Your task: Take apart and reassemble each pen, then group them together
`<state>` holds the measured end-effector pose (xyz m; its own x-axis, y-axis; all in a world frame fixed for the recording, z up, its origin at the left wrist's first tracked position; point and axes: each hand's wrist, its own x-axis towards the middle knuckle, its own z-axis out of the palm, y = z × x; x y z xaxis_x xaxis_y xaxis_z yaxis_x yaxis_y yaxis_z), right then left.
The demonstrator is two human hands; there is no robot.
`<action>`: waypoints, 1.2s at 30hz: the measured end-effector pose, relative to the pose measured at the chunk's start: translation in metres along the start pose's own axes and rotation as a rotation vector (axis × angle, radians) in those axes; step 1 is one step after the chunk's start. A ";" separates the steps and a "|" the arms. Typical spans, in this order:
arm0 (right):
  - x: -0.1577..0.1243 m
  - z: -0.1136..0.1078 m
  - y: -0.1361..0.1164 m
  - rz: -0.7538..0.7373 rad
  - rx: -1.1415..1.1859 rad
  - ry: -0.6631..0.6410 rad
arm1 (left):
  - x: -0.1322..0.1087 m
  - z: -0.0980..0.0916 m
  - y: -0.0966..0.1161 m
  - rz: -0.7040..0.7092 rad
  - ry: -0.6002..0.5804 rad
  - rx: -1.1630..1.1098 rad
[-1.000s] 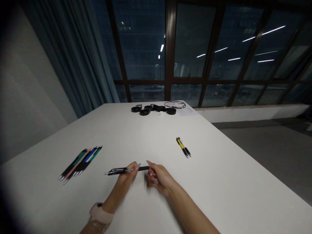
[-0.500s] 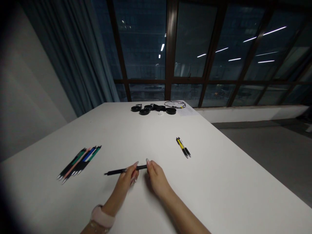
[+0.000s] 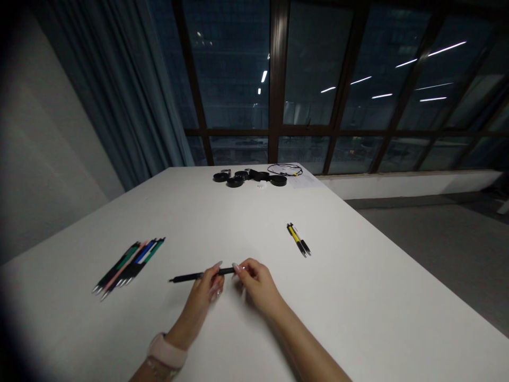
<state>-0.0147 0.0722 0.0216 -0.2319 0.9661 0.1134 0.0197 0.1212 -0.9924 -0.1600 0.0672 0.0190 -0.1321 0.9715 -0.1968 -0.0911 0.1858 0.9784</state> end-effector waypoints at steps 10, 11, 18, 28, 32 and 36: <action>0.002 -0.001 0.002 0.120 0.001 -0.058 | -0.002 -0.001 -0.012 -0.033 -0.056 0.042; 0.002 -0.001 0.003 0.146 -0.002 -0.066 | -0.003 -0.001 -0.012 -0.030 -0.066 0.059; 0.001 -0.001 -0.004 0.131 0.099 -0.150 | 0.001 0.000 -0.009 -0.030 -0.089 -0.014; 0.003 -0.001 0.000 0.064 0.024 0.028 | 0.000 -0.001 -0.011 -0.050 -0.060 0.013; 0.003 0.001 0.000 0.129 -0.007 -0.041 | -0.001 -0.001 -0.012 -0.031 -0.053 0.009; 0.001 -0.002 -0.008 0.101 0.056 -0.109 | 0.002 -0.003 -0.009 -0.053 -0.052 -0.013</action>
<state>-0.0132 0.0727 0.0298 -0.3360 0.9418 0.0105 -0.0055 0.0092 -0.9999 -0.1624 0.0668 0.0092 -0.0757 0.9668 -0.2441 -0.1092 0.2352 0.9658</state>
